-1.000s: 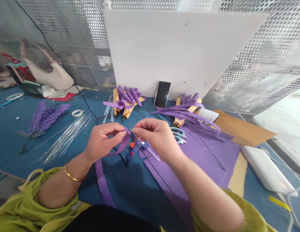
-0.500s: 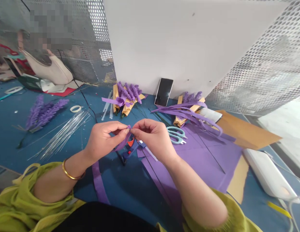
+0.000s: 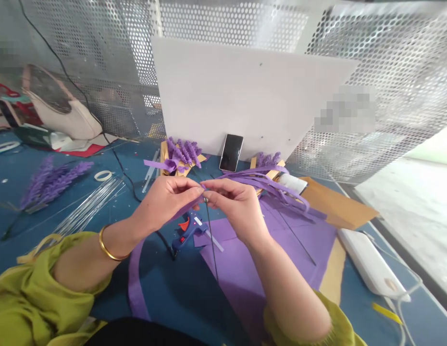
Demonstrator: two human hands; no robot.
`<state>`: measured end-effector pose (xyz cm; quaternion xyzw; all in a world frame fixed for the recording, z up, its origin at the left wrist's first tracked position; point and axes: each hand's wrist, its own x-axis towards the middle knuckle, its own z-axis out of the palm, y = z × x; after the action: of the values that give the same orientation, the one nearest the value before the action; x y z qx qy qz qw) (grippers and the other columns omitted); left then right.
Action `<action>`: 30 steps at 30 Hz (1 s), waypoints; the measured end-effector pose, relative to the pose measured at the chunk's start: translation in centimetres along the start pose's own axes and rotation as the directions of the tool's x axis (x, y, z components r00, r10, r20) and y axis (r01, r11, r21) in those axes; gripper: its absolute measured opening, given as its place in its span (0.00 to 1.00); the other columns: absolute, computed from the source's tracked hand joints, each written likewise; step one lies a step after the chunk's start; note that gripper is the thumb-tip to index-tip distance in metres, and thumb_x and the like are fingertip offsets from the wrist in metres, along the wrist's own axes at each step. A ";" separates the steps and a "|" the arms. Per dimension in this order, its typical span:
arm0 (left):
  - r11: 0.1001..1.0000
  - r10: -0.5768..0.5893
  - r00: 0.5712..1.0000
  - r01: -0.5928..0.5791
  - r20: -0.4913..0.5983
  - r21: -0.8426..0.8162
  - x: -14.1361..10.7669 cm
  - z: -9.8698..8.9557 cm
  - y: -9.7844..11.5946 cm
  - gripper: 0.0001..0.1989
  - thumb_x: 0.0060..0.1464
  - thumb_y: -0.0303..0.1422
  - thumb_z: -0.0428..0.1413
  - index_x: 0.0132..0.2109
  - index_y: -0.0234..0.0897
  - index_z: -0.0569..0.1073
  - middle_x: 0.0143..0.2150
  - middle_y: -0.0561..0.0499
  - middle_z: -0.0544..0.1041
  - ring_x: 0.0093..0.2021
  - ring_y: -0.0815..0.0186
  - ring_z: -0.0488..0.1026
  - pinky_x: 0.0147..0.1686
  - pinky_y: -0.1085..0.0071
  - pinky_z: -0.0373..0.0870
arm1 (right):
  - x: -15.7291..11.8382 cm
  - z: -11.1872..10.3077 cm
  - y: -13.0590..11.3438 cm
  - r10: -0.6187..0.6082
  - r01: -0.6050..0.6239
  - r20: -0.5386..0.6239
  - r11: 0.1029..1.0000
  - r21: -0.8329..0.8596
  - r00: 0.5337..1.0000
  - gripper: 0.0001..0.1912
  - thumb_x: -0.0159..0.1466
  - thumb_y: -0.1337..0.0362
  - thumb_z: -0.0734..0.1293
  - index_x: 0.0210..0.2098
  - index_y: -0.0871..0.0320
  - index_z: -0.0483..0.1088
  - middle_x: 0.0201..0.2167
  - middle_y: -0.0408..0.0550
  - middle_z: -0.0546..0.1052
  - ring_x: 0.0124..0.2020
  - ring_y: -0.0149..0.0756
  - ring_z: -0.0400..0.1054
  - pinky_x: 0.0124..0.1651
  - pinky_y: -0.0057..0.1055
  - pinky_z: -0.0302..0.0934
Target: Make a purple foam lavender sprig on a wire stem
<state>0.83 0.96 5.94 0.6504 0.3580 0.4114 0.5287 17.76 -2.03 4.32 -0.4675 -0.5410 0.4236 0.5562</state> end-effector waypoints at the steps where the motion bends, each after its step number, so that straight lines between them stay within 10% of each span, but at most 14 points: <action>1: 0.999 -0.044 0.999 0.044 0.006 -0.024 0.1 -0.1 -0.2 0.07 0.54 0.30 0.60 0.29 0.35 0.80 0.24 0.51 0.79 0.24 0.69 0.76 0.25 0.75 0.72 | 0.0 -0.1 0.1 -0.001 0.001 0.012 1.000 -0.003 1.000 0.09 0.55 0.61 0.77 0.36 0.55 0.81 0.28 0.43 0.79 0.28 0.31 0.69 0.33 0.30 0.64; 16: 0.986 -0.147 0.982 0.155 0.115 -0.062 0.3 -0.9 -0.4 0.06 0.52 0.32 0.61 0.29 0.38 0.81 0.22 0.50 0.79 0.22 0.66 0.76 0.21 0.74 0.69 | -0.2 -0.4 -1.0 -0.034 0.038 0.020 0.981 -0.189 0.999 0.06 0.58 0.64 0.73 0.29 0.58 0.74 0.23 0.41 0.76 0.26 0.30 0.69 0.30 0.28 0.61; 30: 0.997 -0.068 0.998 0.068 0.004 -0.042 0.5 -1.7 -0.2 0.07 0.53 0.33 0.60 0.29 0.38 0.81 0.23 0.51 0.78 0.24 0.65 0.78 0.23 0.74 0.70 | 0.0 -0.2 -0.1 0.070 -0.071 0.025 0.995 0.067 0.997 0.09 0.59 0.58 0.75 0.35 0.57 0.78 0.27 0.44 0.79 0.27 0.29 0.72 0.35 0.29 0.69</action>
<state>-0.50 2.09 5.96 0.6270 0.3707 0.3998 0.5564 17.97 -2.03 4.40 -0.4624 -0.5158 0.4662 0.5503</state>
